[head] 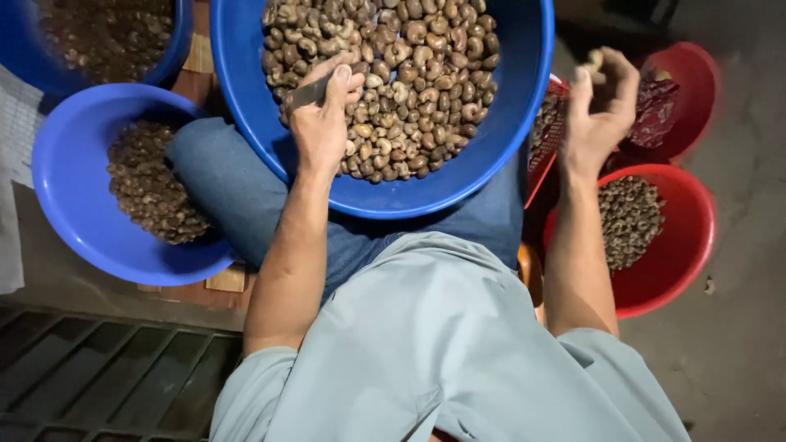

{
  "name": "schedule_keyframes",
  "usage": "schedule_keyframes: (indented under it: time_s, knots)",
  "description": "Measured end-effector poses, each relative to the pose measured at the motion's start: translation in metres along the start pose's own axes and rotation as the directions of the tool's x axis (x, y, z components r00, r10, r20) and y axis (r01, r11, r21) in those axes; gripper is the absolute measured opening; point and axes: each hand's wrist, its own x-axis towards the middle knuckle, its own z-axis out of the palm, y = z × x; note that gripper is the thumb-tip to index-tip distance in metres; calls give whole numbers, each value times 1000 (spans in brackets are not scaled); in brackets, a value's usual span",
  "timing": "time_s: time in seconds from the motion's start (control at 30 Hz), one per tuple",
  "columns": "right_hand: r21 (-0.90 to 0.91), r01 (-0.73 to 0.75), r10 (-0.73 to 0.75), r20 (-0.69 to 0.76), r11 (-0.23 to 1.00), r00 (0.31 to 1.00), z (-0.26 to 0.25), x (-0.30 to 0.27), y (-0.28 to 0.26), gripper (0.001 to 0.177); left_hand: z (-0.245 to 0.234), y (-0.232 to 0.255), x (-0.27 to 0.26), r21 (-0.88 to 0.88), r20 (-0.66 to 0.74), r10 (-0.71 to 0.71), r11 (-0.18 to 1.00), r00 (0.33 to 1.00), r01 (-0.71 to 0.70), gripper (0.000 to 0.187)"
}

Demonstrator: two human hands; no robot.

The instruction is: Manually peeling nuts using a small knife and sorting them into different plastic bowls while sitting on the floor.

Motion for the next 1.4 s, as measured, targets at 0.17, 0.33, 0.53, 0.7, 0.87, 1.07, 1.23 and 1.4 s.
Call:
schedule_keyframes:
  time_s: [0.17, 0.33, 0.53, 0.7, 0.87, 1.07, 1.23, 1.4]
  knots:
    - [-214, -196, 205, 23, 957, 978, -26, -33, 72, 33, -1, -3, 0, 21, -10, -5, 1000, 1000, 5, 28]
    - [-269, -172, 176, -9, 948, 984, -5, -18, 41, 33, -2, -7, 0, -11, -16, -59, 998, 998, 59, 27]
    - [-172, 286, -245, 228, 943, 942, 66, 37, -56, 27, 0, -7, 1, -77, -20, -55, 996, 998, 53, 28]
    - [-66, 540, -434, 518, 839, 737, 160, 58, -20, 51, -3, -7, 0, -86, 28, -11, 996, 1000, 13, 30]
    - [-251, 552, -341, 569, 795, 749, 238, 61, 43, 18, -4, 5, 1, -47, 7, -84, 995, 996, 84, 30]
    - [-330, 629, -409, 537, 704, 738, 242, 54, 43, 16, -3, 17, 1, -8, 50, -64, 998, 997, 64, 33]
    - [-18, 260, -208, 548, 965, 810, 193, 38, -31, 24, -2, 16, 0, -25, 25, -62, 998, 998, 63, 30]
    - [233, -684, 332, 738, 691, 587, 155, 1, -39, 16, 5, 17, -1, -6, 154, 149, 989, 977, -150, 24]
